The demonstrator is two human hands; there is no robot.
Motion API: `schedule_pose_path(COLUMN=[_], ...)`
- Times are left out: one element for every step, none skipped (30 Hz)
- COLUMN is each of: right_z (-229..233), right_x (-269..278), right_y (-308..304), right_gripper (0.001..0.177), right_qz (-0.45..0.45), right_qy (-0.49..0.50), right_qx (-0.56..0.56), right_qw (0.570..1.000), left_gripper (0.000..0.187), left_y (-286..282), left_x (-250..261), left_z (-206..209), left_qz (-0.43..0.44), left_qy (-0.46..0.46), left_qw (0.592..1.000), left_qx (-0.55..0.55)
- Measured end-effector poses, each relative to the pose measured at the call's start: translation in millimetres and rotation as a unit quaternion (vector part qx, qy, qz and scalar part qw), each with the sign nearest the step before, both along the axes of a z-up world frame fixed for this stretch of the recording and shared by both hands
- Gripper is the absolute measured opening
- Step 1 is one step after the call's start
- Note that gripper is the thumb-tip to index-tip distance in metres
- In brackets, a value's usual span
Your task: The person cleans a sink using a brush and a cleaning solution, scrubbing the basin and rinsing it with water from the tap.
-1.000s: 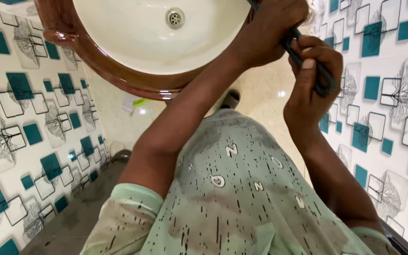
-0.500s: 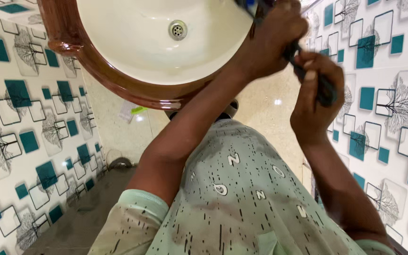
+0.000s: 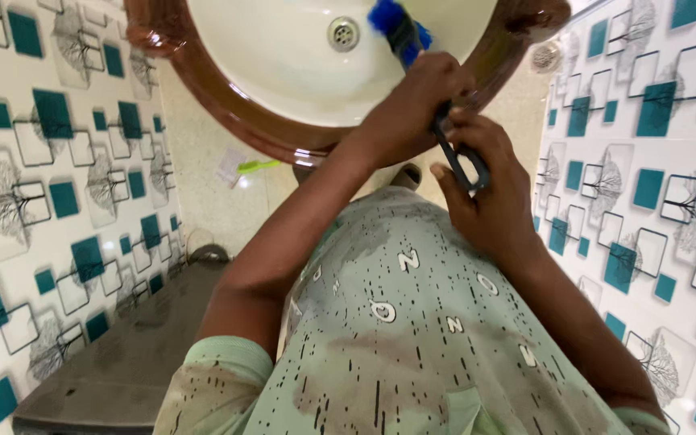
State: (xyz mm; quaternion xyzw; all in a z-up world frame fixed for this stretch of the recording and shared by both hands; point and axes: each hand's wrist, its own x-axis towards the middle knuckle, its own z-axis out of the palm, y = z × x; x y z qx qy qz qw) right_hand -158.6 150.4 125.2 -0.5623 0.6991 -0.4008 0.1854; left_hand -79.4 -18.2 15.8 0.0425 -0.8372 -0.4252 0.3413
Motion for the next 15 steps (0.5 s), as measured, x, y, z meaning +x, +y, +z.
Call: schedule_pose_path(right_z=[-2,-5,-8,-12,-15,-18,-22,-25,-30,-34,-36,-38,-39,-40,-41], right_x=[3,6,12,19,26,32,38,44,52,63,74,84,97,110,123], right_y=[-8,-18,-29,-41,-54,-65,-78,-90,-102,-113,-120,-129,-139,-148,-160], right_gripper=[0.031,0.03,0.03,0.031,0.032,0.032,0.034,0.036,0.036,0.033,0.031,0.031,0.037,0.044,0.044], right_qz=[0.014,0.026,0.028,0.027,0.027,0.027,0.029,0.032,0.033,0.045,0.057,0.057,0.074,0.087,0.083], right_qy=[0.018,0.037,0.036,0.065,0.094,0.092,0.148,0.202,0.201,0.107,0.012,0.012,0.016,0.02,0.02], right_qx=[-0.011,-0.026,-0.029,-0.063,-0.096,-0.096,-0.147,-0.197,-0.196,-0.13,-0.062,-0.067,-0.083,-0.099,-0.104], right_qw=[1.0,0.999,0.999,0.996,0.991,0.991,0.978,0.959,0.959,0.985,0.996,0.996,0.994,0.991,0.991], left_gripper=[0.041,0.033,0.029,0.029,0.031,0.032,0.032,0.024,0.017,0.017,0.01,0.019,0.019,0.017,0.015], left_y=[-4,-12,-20,-29,-39,-46,-56,-68,-76,-81,-87,-96,-105,-113,-122], left_x=[8,13,18,24,32,41,48,54,64,75,87,98,109,121,133], left_z=[0,0,0,-1,-2,-3,-3,-3,-2,-1,1,3,3,2,1], left_qz=[0.004,0.023,0.041,0.042,0.062,0.082,0.082,0.06,0.038,0.039,0.042,0.039,0.04,0.084,0.128], left_qy=[-0.003,-0.078,-0.153,-0.152,-0.123,-0.098,-0.1,-0.077,-0.054,-0.056,-0.079,-0.097,-0.096,-0.148,-0.196], left_qw=[1.0,0.997,0.987,0.987,0.99,0.992,0.992,0.995,0.996,0.996,0.954,0.862,0.864,0.906,0.933], left_qx=[0.002,0.017,0.032,0.028,0.012,-0.001,-0.001,0.028,0.058,0.057,0.286,0.496,0.493,0.387,0.275])
